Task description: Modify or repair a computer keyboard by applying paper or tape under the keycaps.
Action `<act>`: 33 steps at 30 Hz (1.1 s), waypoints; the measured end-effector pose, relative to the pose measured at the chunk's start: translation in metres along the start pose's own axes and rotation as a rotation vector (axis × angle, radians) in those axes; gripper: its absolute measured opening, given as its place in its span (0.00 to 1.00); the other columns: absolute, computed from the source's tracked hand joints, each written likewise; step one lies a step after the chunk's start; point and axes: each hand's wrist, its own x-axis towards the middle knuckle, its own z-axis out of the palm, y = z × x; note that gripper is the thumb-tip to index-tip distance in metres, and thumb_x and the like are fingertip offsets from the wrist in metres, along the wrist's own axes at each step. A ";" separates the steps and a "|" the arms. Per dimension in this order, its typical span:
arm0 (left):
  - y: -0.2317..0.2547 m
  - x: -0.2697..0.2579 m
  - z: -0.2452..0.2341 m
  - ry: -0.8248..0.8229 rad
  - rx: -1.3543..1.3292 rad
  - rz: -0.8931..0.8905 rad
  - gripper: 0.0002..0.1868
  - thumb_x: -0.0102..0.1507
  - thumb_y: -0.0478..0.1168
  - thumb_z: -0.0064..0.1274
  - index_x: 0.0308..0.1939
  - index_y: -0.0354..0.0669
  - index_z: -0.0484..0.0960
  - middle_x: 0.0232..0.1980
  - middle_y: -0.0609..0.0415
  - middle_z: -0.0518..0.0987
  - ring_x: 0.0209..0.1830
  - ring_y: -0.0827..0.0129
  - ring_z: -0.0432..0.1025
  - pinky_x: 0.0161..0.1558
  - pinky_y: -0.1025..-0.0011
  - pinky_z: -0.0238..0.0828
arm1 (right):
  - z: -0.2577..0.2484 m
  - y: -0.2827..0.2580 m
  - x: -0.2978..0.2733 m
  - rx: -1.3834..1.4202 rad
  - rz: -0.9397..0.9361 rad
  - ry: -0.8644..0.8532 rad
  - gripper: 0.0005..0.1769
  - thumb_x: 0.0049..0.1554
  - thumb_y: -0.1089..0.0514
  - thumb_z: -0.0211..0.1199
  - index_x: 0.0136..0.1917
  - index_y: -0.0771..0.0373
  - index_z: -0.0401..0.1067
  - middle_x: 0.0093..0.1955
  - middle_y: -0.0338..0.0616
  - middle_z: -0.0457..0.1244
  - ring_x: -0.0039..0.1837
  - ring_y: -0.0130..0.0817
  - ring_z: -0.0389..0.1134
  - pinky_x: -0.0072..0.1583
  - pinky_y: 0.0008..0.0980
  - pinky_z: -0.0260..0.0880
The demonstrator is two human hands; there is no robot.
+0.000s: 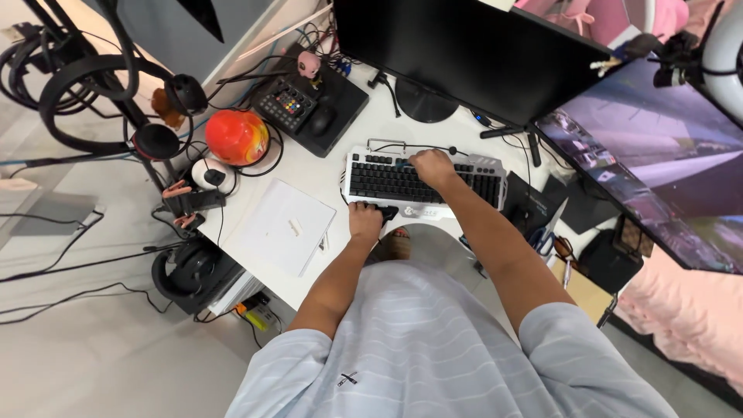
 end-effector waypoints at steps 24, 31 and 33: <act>0.048 0.041 -0.031 -0.189 -0.154 -0.009 0.12 0.62 0.36 0.51 0.44 0.48 0.89 0.50 0.49 0.86 0.57 0.54 0.78 0.67 0.50 0.57 | 0.015 0.027 -0.042 -0.049 0.058 0.094 0.12 0.50 0.66 0.60 0.47 0.58 0.79 0.47 0.48 0.70 0.53 0.50 0.73 0.56 0.48 0.73; 0.074 0.052 -0.030 -0.141 -0.107 0.044 0.12 0.60 0.36 0.52 0.43 0.47 0.90 0.47 0.47 0.86 0.55 0.54 0.78 0.66 0.51 0.57 | 0.009 0.067 -0.074 -0.058 0.092 0.108 0.15 0.49 0.66 0.60 0.48 0.57 0.79 0.49 0.47 0.70 0.54 0.51 0.73 0.56 0.47 0.73; 0.081 0.054 -0.034 -0.147 -0.104 0.048 0.11 0.59 0.37 0.53 0.42 0.47 0.90 0.47 0.46 0.86 0.54 0.53 0.78 0.65 0.50 0.57 | 0.005 0.075 -0.084 -0.068 0.105 0.099 0.15 0.50 0.66 0.60 0.49 0.57 0.79 0.49 0.46 0.71 0.54 0.51 0.72 0.56 0.47 0.73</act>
